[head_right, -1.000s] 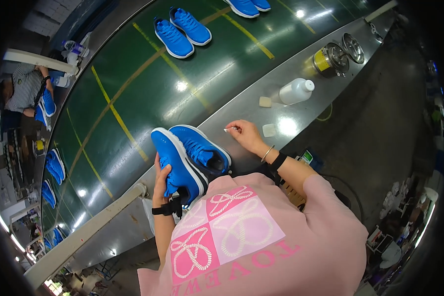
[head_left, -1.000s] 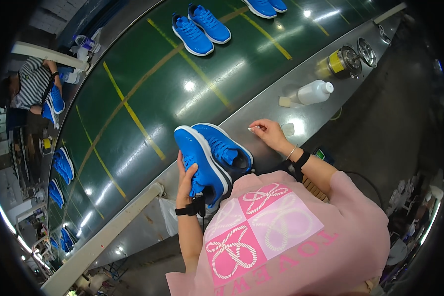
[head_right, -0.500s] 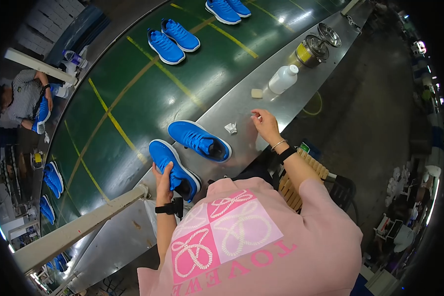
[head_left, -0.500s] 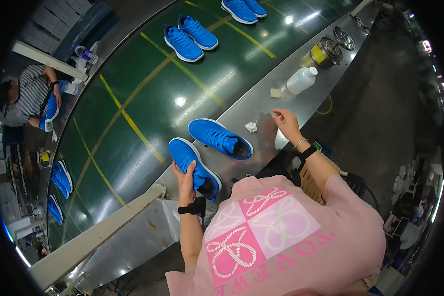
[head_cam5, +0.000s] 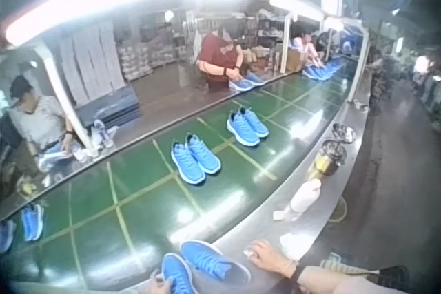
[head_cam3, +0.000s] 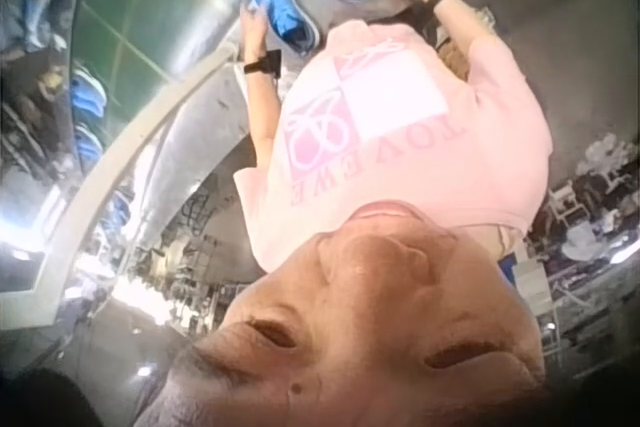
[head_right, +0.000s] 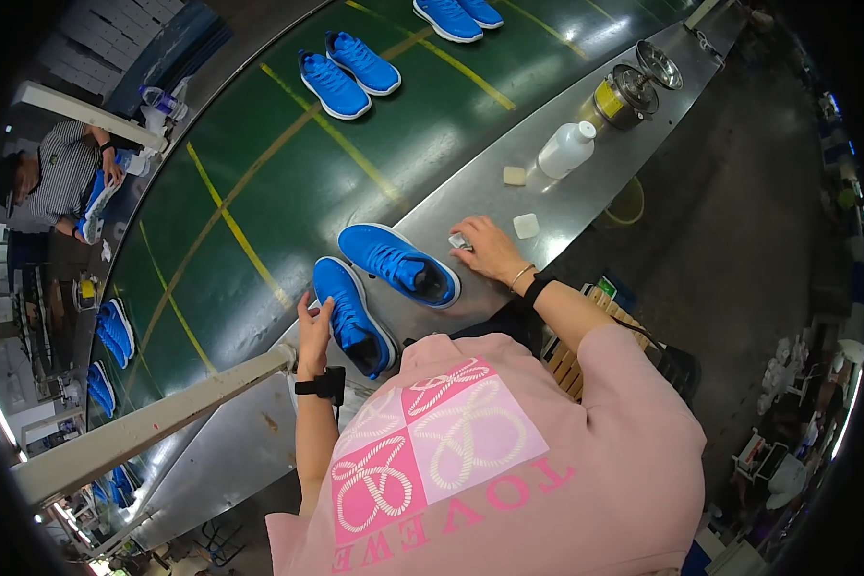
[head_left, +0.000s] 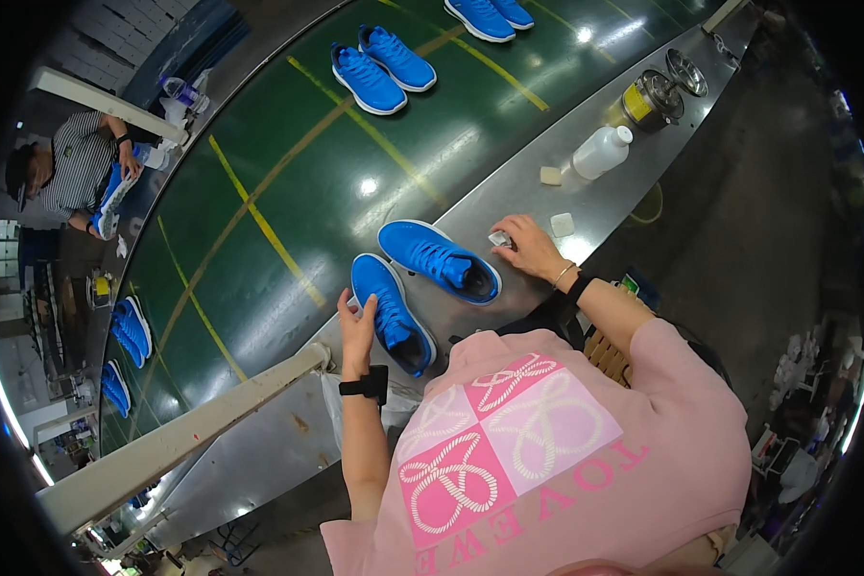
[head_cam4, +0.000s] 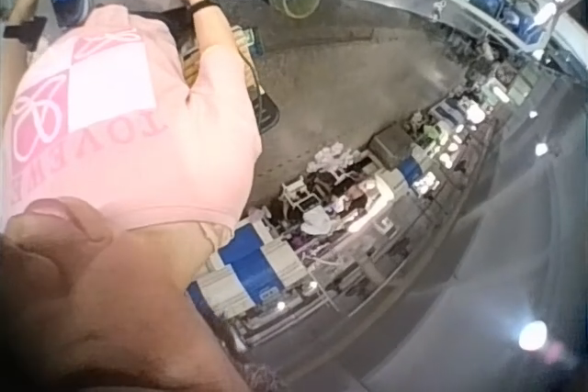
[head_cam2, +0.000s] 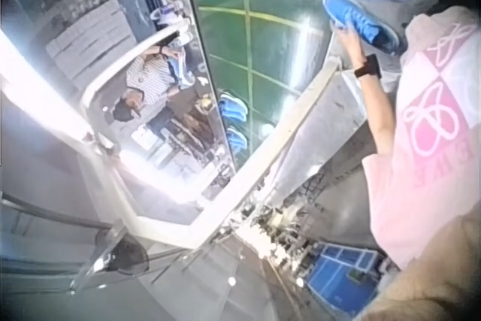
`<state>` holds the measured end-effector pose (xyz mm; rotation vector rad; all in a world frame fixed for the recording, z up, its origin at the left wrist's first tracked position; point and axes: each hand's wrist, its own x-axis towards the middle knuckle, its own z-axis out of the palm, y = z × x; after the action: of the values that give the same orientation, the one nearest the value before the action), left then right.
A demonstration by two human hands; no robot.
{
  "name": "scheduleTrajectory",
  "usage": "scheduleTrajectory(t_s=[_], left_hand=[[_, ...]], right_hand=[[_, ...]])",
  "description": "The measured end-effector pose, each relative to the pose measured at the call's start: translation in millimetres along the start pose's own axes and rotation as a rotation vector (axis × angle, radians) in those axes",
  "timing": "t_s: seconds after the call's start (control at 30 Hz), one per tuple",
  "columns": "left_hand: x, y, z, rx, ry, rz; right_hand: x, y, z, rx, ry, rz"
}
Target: Inspecting, cleaning, and treating newly manufactured blue sneakers on a factory assembly line.
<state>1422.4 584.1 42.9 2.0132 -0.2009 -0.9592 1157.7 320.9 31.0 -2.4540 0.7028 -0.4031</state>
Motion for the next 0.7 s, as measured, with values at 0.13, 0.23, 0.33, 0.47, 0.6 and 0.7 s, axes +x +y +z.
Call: scheduleTrajectory(t_s=[0.13,0.23,0.33,0.47,0.6,0.7], left_hand=[[33,-18,-12,0.174,0.03,0.127],[54,-1,0,0.217,0.002,0.135],[72,15,5,0.255,-0.072,0.053],[114,-20,-11,0.208,-0.056,-0.025],[91,21,17,0.147,-0.137,0.001],[90,13,11,0.121,-0.124,-0.021]], right_hand=[[3,17,30,0.074,0.095,-0.076],[1,21,18,0.151,0.154,-0.015],[7,13,-28,0.148,0.379,0.031],[30,28,-105,0.113,0.733,0.265],[21,82,-173,-0.07,0.968,0.345],[25,102,-183,-0.184,0.931,0.347]])
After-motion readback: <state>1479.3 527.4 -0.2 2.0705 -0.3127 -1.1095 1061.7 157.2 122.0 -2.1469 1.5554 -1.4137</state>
